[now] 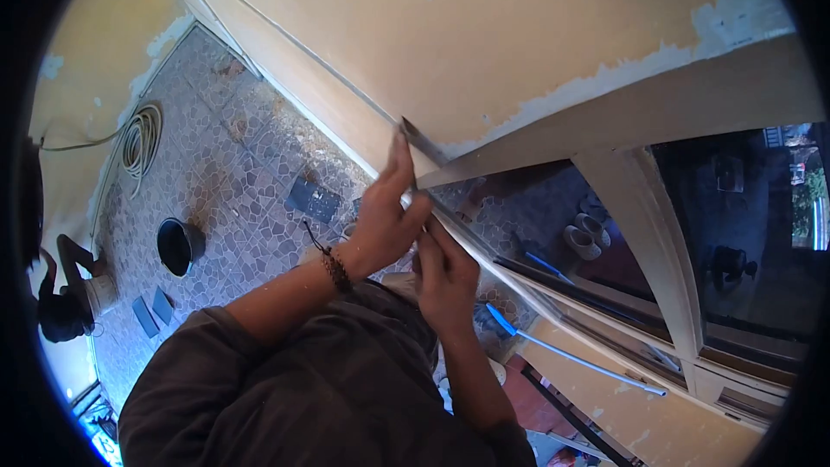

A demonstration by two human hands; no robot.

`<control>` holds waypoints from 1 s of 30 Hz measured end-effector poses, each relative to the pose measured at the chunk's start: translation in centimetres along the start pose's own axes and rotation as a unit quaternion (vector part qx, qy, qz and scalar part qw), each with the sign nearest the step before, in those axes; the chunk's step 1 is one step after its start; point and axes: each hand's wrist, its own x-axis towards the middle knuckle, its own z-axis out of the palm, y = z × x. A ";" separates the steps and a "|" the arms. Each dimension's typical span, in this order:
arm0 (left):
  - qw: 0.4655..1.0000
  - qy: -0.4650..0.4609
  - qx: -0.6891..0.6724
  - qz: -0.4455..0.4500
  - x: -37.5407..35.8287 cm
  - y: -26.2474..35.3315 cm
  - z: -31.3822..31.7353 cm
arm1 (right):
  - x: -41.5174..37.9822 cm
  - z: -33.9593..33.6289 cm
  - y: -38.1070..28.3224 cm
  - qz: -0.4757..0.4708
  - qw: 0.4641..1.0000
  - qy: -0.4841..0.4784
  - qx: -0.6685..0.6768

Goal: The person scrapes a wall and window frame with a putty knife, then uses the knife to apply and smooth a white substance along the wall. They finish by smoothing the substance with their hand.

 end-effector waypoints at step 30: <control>0.999 0.003 0.008 0.034 -1.2 0.0 1.8 | -0.6 -0.8 -0.2 0.064 0.997 0.031 0.024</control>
